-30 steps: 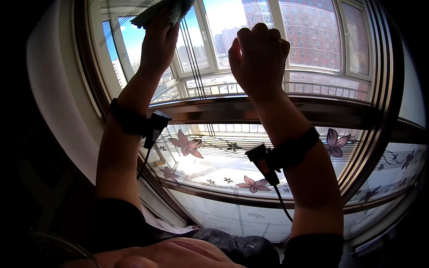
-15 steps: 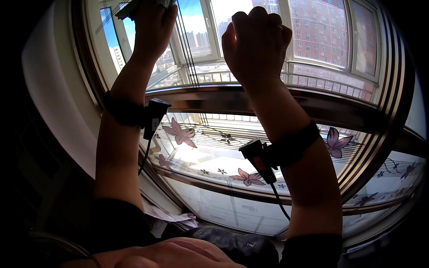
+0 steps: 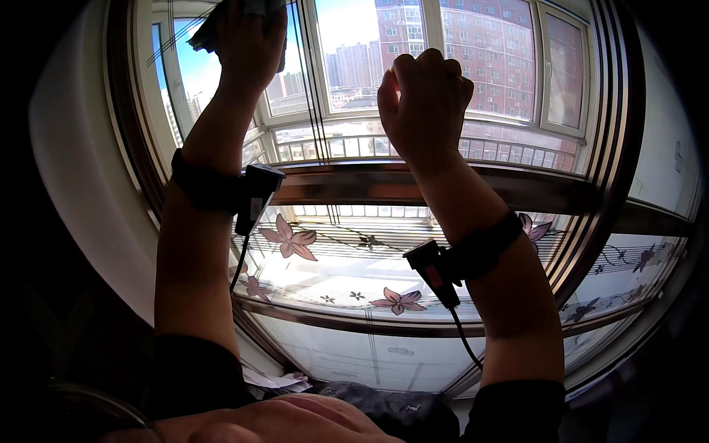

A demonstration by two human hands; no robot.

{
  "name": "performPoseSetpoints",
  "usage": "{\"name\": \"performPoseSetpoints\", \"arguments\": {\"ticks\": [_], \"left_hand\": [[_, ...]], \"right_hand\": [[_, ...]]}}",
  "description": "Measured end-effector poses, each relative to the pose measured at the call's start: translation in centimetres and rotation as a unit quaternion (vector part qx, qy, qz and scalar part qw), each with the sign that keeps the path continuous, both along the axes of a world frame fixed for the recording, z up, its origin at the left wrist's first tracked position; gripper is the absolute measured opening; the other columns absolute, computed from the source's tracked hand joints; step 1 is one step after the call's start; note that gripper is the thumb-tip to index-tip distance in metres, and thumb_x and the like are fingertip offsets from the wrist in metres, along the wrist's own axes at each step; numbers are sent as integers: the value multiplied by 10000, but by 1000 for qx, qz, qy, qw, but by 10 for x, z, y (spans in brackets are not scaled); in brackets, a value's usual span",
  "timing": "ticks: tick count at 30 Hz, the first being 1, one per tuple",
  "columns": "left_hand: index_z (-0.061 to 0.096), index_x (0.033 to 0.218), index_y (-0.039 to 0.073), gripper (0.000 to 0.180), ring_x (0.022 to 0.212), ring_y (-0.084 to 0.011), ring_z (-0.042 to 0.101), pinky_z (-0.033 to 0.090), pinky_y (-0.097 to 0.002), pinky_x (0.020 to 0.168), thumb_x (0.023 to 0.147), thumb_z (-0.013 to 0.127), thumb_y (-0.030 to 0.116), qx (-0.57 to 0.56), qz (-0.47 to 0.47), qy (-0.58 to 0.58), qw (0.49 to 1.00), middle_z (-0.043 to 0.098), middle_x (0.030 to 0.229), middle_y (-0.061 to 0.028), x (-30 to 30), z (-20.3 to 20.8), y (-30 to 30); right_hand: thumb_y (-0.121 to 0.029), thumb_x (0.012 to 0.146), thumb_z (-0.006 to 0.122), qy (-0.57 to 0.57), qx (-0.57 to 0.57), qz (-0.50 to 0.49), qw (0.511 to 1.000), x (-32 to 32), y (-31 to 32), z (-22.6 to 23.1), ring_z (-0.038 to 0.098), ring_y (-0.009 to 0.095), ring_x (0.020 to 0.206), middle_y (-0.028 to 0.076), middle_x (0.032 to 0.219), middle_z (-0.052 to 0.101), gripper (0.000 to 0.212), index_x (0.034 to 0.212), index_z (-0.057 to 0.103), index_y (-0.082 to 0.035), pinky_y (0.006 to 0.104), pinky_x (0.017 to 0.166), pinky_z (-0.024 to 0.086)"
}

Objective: Cleaning a blue folding table and the window frame/curtain rod area using a cloth.

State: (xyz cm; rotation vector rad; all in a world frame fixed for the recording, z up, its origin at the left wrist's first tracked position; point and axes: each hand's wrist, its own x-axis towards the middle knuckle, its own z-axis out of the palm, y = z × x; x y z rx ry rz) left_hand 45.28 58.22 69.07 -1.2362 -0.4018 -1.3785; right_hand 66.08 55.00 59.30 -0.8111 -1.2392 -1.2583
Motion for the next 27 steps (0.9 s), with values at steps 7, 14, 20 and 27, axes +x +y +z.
{"name": "performPoseSetpoints", "arguments": {"ticks": [7, 14, 20, 27], "left_hand": [[473, 1347, 34, 436, 1228, -431, 433, 313, -500, 1053, 912, 469, 61, -23, -47, 10, 999, 459, 1349, -265, 24, -5, 0], [526, 1261, 24, 404, 1200, -357, 481, 326, -474, 1039, 863, 516, -42, -93, -192, 178, 961, 533, 1280, -171, 74, -36, -24], [585, 1185, -5, 293, 1095, -308, 542, 380, -435, 981, 923, 505, 96, -335, -249, -14, 909, 597, 1172, -171, 28, 28, -55], [562, 1242, -4, 454, 1136, -385, 505, 381, -474, 981, 801, 501, 84, 45, -9, -48, 998, 554, 1236, -230, 78, 15, 5]], "right_hand": [[-159, 827, 638, -88, -74, 86, 990, 47, -22, 30, 568, 239, 771, 63, 766, 531, 114, 802, 562, -76, 377, 727, 476], [-140, 816, 648, -105, 13, -47, 993, 122, -44, 57, 567, 226, 690, 60, 713, 531, 116, 781, 556, -79, 363, 616, 475], [-125, 803, 657, -104, 40, -162, 981, 178, -70, 50, 574, 204, 657, 59, 705, 539, 101, 776, 569, -85, 341, 587, 492], [-113, 800, 677, -108, 2, -217, 970, 223, -83, 38, 588, 189, 664, 50, 722, 565, 119, 774, 566, -78, 313, 578, 497]]}}
